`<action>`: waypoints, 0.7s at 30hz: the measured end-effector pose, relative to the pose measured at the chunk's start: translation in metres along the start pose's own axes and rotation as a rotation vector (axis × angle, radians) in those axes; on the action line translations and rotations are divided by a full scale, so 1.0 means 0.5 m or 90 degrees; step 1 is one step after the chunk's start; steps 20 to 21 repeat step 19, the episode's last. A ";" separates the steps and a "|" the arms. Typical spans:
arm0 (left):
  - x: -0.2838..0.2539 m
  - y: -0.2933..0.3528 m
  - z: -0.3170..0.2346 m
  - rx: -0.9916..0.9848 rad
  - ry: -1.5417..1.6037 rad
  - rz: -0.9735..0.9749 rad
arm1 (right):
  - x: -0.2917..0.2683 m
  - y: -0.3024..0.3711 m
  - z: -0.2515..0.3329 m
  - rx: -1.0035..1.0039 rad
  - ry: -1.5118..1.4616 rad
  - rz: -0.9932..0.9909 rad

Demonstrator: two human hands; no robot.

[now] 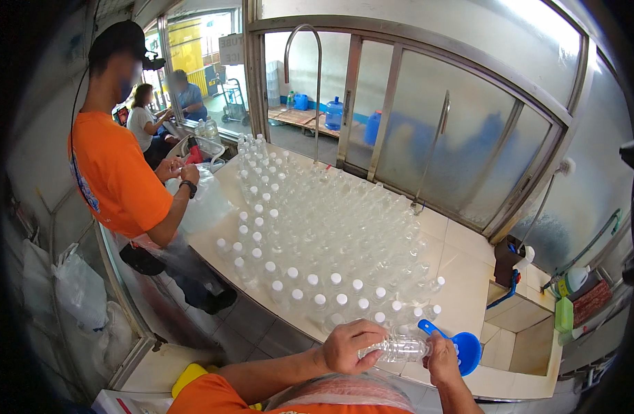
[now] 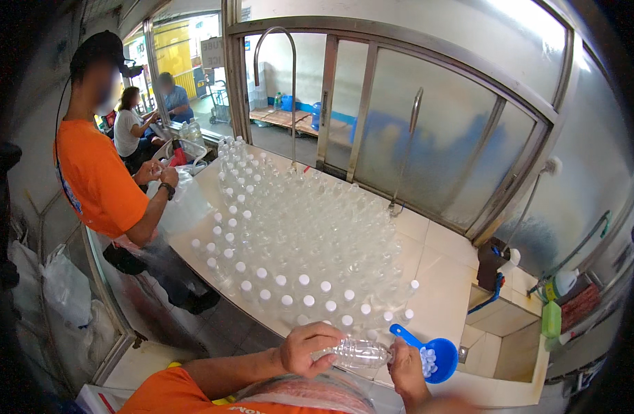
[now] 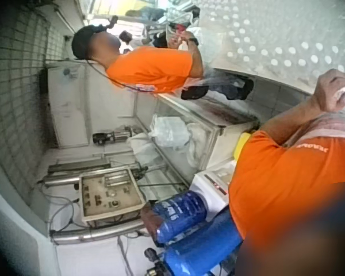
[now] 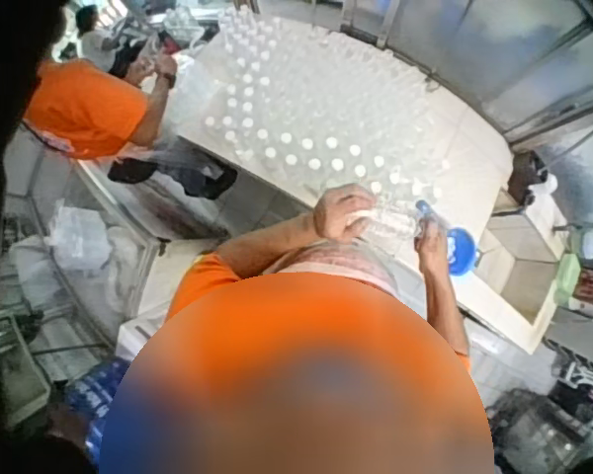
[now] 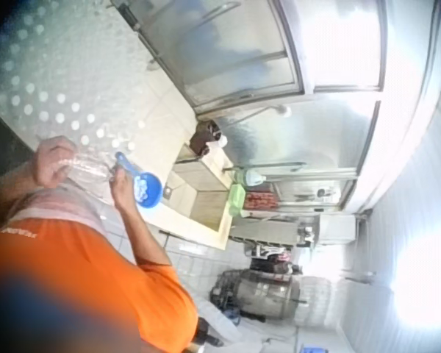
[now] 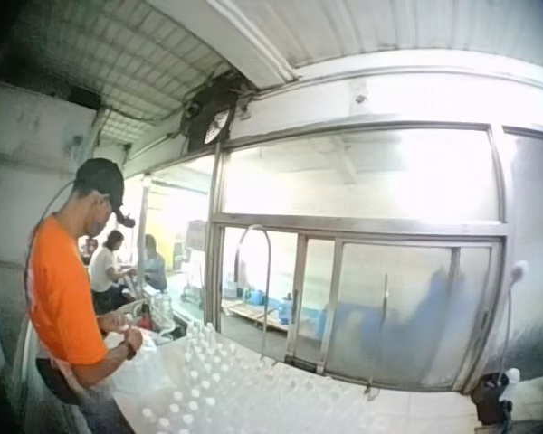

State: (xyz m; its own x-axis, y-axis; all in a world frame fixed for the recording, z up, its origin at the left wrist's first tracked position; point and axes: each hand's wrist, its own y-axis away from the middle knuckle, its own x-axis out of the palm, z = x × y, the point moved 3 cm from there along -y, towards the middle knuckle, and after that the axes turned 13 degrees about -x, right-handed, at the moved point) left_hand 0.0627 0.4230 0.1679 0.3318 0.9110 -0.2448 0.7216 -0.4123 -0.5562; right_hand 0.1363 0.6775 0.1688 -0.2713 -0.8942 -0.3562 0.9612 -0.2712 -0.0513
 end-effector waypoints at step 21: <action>0.095 -0.287 0.123 -0.287 0.126 0.006 | -0.245 -0.050 -0.069 -0.096 0.425 -0.101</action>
